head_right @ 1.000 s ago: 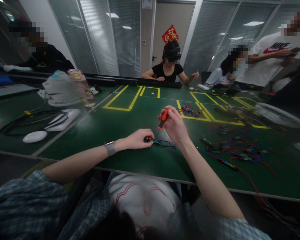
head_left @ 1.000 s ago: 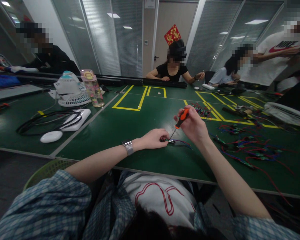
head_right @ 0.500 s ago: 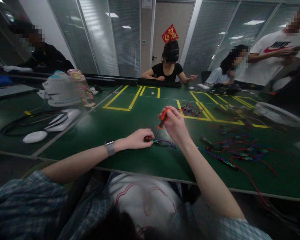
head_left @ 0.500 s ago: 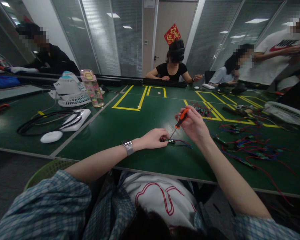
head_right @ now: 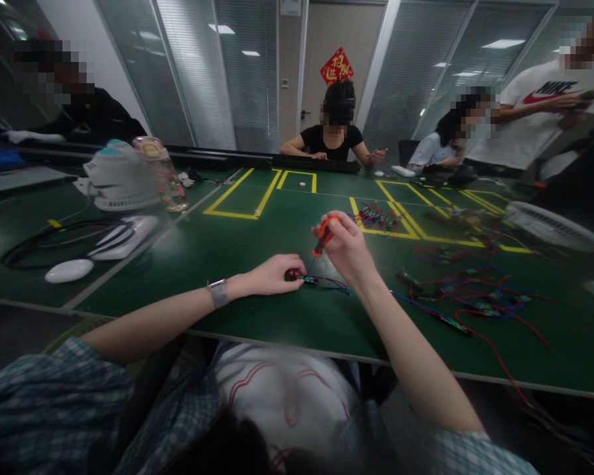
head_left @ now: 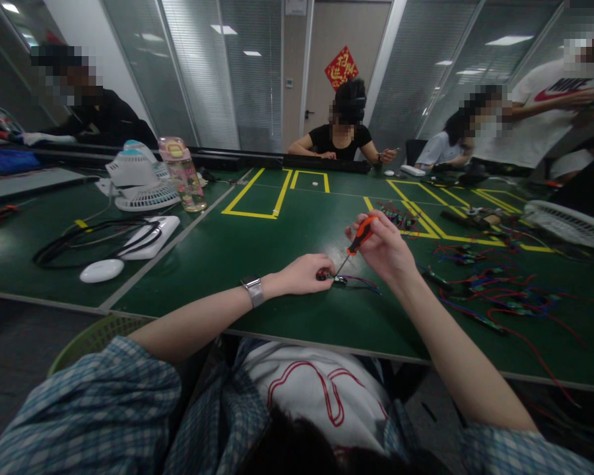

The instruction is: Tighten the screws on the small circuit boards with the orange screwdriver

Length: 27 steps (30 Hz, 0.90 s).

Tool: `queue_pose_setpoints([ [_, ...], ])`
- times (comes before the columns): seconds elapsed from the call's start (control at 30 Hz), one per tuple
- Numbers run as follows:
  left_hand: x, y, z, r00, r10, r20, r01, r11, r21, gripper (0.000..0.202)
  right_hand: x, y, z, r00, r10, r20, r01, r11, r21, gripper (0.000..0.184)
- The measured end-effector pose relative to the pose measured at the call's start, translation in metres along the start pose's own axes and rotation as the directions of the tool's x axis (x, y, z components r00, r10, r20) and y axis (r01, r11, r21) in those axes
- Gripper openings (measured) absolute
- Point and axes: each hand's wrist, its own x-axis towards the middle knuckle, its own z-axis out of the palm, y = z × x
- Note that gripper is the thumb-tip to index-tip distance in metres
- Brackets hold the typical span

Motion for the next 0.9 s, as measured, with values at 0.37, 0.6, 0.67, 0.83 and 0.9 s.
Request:
queue_pose_setpoints([
  [0.37, 0.0001, 0.0, 0.0, 1.0, -0.003, 0.008, 0.003, 1.0, -0.009, 0.011, -0.0016, 0.0, -0.0001, 1.0, 0.001, 0.017, 0.0, 1.0, -0.017, 0.028],
  [0.6, 0.0004, 0.002, -0.0011, 1.0, -0.023, 0.014, 0.023, 1.0, 0.006, 0.009, -0.0012, -0.0008, -0.0008, 1.0, -0.006, 0.019, 0.006, 1.0, -0.022, 0.027],
  [0.67, 0.0005, 0.0019, -0.001, 1.0, -0.02, 0.007, 0.02, 1.0, 0.007, 0.009, -0.0014, -0.0011, -0.0002, 1.0, -0.003, 0.01, 0.003, 1.0, -0.011, 0.028],
  [0.83, 0.0003, 0.0007, -0.0004, 1.0, -0.007, 0.004, 0.007, 1.0, 0.004, 0.009, -0.0025, -0.0019, 0.0012, 1.0, -0.004, 0.02, 0.005, 1.0, -0.029, 0.027],
  [0.9, 0.0002, 0.0004, -0.0002, 1.0, -0.005, 0.0, 0.005, 1.0, 0.0, 0.009, -0.0028, -0.0026, 0.0019, 1.0, -0.003, 0.017, 0.003, 1.0, -0.031, 0.028],
])
